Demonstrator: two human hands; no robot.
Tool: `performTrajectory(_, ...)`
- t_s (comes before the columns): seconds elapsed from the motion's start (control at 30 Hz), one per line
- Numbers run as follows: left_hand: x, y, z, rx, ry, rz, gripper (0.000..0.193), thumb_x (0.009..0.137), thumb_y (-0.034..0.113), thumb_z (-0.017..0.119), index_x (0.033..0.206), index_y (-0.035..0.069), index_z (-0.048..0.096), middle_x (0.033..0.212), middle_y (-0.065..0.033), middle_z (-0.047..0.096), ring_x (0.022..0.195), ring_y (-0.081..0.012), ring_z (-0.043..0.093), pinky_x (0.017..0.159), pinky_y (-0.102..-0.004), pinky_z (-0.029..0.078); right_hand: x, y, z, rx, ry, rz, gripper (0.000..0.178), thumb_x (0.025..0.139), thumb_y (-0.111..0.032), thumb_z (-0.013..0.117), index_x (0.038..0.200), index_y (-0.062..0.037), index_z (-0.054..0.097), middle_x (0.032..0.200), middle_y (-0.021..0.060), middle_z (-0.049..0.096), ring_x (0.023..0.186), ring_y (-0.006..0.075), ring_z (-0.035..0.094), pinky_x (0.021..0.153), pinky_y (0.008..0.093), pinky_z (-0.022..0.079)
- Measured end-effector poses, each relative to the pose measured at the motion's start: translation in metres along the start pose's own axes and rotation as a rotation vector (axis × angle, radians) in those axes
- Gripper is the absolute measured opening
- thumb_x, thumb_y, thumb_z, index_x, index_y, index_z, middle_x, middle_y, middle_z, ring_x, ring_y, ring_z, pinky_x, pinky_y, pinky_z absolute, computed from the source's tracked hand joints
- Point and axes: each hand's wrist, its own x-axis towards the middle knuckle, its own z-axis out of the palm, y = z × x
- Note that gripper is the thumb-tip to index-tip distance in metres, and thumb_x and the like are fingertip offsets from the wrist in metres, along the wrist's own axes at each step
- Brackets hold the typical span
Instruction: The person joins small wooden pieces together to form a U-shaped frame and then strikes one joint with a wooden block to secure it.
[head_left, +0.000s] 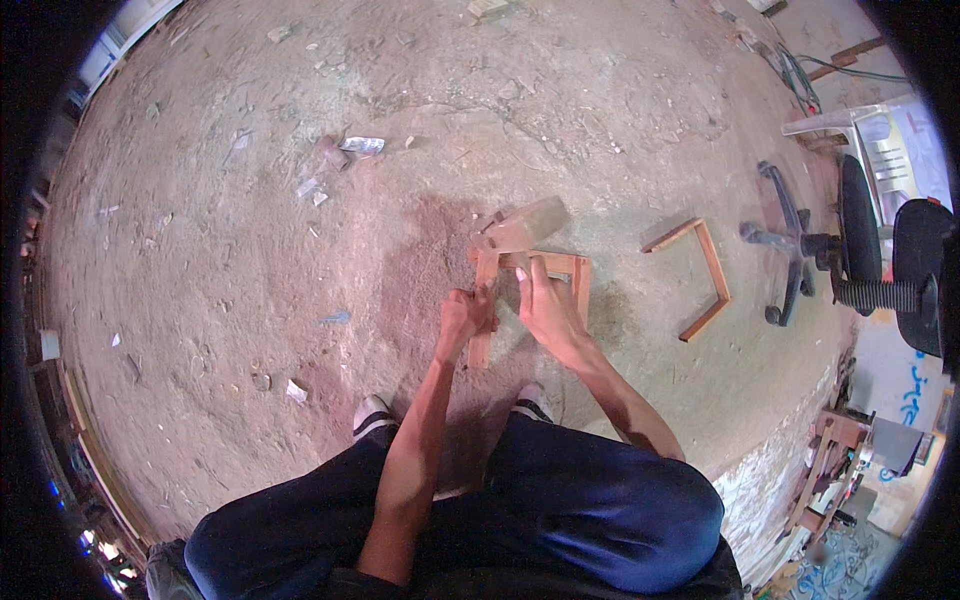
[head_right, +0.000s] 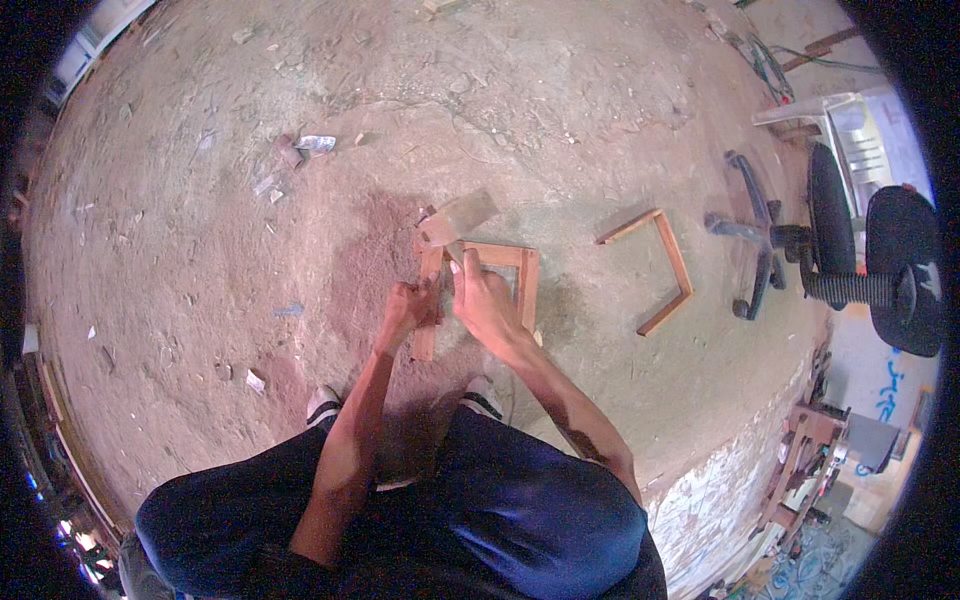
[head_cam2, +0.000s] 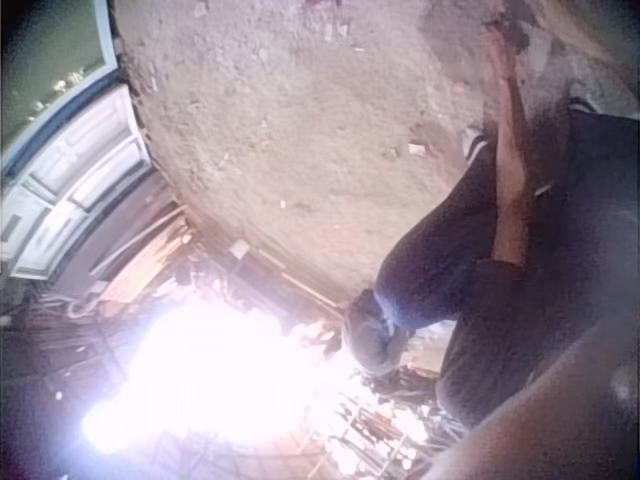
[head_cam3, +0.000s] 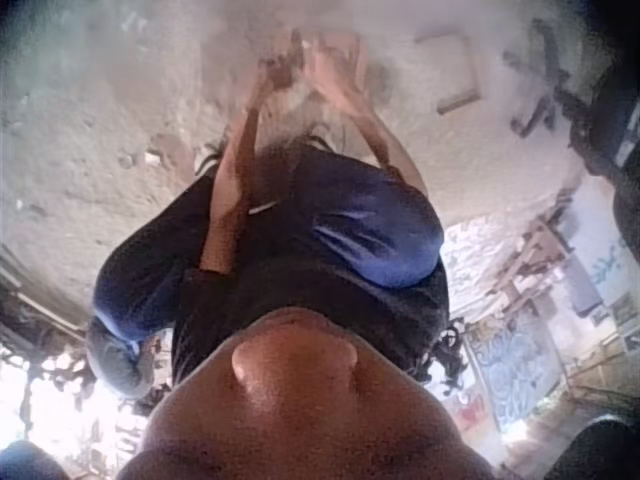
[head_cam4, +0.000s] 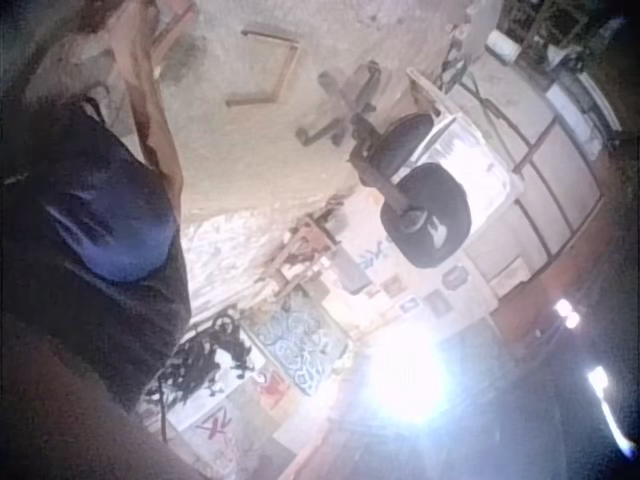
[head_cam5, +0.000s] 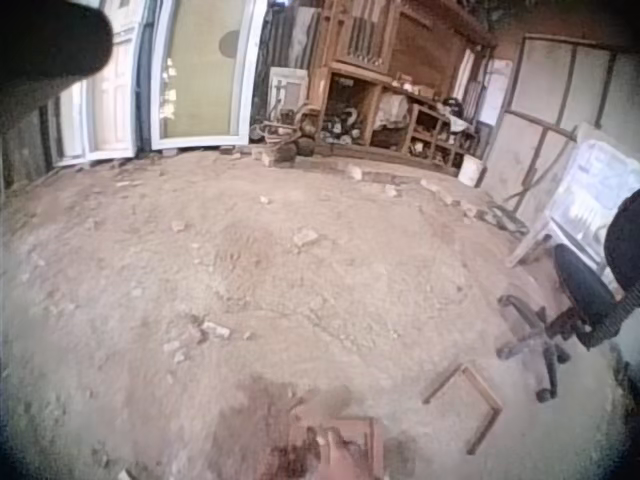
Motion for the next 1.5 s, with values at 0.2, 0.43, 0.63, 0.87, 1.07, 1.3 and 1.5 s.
performTrajectory(0.2, 0.037, -0.045, 0.009, 0.289, 0.190, 0.127, 0.061, 0.095, 0.052, 0.055, 0.083, -0.004, 0.074, 0.068, -0.0207, 0.070, 0.073, -0.0359, 0.074, 0.074, -0.0411, 0.059, -0.007, 0.000, 0.011, 0.025, 0.228, -0.255, 0.028, 0.102, -0.017, 0.051, 0.119, 0.0056, 0.048, 0.069, 0.0283, 0.063, 0.062, 0.0474, 0.065, 0.053, 0.0533, 0.050)
performTrajectory(0.43, 0.003, -0.004, 0.005, 0.183, -0.026, 0.036, 0.061, 0.095, 0.053, 0.055, 0.082, -0.004, 0.072, 0.088, -0.0269, 0.072, 0.091, -0.0391, 0.072, 0.083, -0.0451, 0.056, -0.017, 0.012, 0.012, 0.093, 0.294, -0.238, 0.027, 0.102, -0.017, 0.050, 0.119, 0.0036, 0.049, 0.065, 0.0280, 0.061, 0.060, 0.0482, 0.063, 0.050, 0.0537, 0.049)
performTrajectory(0.63, 0.041, -0.042, 0.008, 0.150, 0.066, 0.089, 0.062, 0.095, 0.052, 0.056, 0.077, -0.006, 0.070, 0.071, -0.0248, 0.070, 0.077, -0.0406, 0.072, 0.073, -0.0474, 0.056, 0.005, 0.010, 0.015, 0.049, 0.041, 0.018, 0.030, 0.102, -0.019, 0.052, 0.124, 0.0014, 0.049, 0.066, 0.0265, 0.062, 0.060, 0.0472, 0.064, 0.051, 0.0535, 0.050)
performTrajectory(0.87, 0.012, -0.016, 0.007, 0.156, 0.153, 0.141, 0.064, 0.094, 0.051, 0.058, 0.072, -0.008, 0.068, 0.070, -0.0252, 0.069, 0.077, -0.0408, 0.072, 0.072, -0.0482, 0.056, -0.008, 0.025, 0.026, 0.035, 0.165, -0.157, 0.031, 0.103, -0.023, 0.051, 0.120, 0.0020, 0.048, 0.066, 0.0255, 0.063, 0.061, 0.0467, 0.064, 0.051, 0.0524, 0.049)
performTrajectory(1.07, 0.026, -0.037, 0.004, 0.202, 0.095, 0.065, 0.065, 0.094, 0.053, 0.056, 0.087, -0.010, 0.069, 0.089, -0.0338, 0.069, 0.091, -0.0465, 0.070, 0.082, -0.0506, 0.055, -0.013, 0.011, 0.027, 0.054, 0.096, -0.010, 0.036, 0.102, -0.018, 0.051, 0.131, 0.0037, 0.048, 0.072, 0.0303, 0.064, 0.070, 0.0497, 0.065, 0.059, 0.0577, 0.049)
performTrajectory(1.3, 0.030, -0.040, 0.011, 0.152, 0.069, 0.016, 0.066, 0.094, 0.053, 0.057, 0.095, -0.013, 0.067, 0.093, -0.0362, 0.068, 0.099, -0.0490, 0.067, 0.088, -0.0526, 0.053, -0.012, 0.012, 0.022, -0.162, 0.019, -0.033, 0.034, 0.105, -0.019, 0.045, 0.125, 0.0088, 0.050, 0.085, 0.0325, 0.065, 0.105, 0.0503, 0.061, 0.102, 0.0501, 0.042)
performTrajectory(1.5, 0.030, -0.038, 0.017, 0.124, 0.082, 0.046, 0.061, 0.093, 0.049, 0.061, 0.089, -0.011, 0.068, 0.086, -0.0344, 0.068, 0.092, -0.0481, 0.069, 0.080, -0.0516, 0.056, -0.016, 0.008, 0.020, -0.041, 0.079, -0.041, 0.030, 0.104, -0.020, 0.047, 0.117, 0.0065, 0.052, 0.085, 0.0335, 0.065, 0.097, 0.0523, 0.062, 0.089, 0.0530, 0.048)
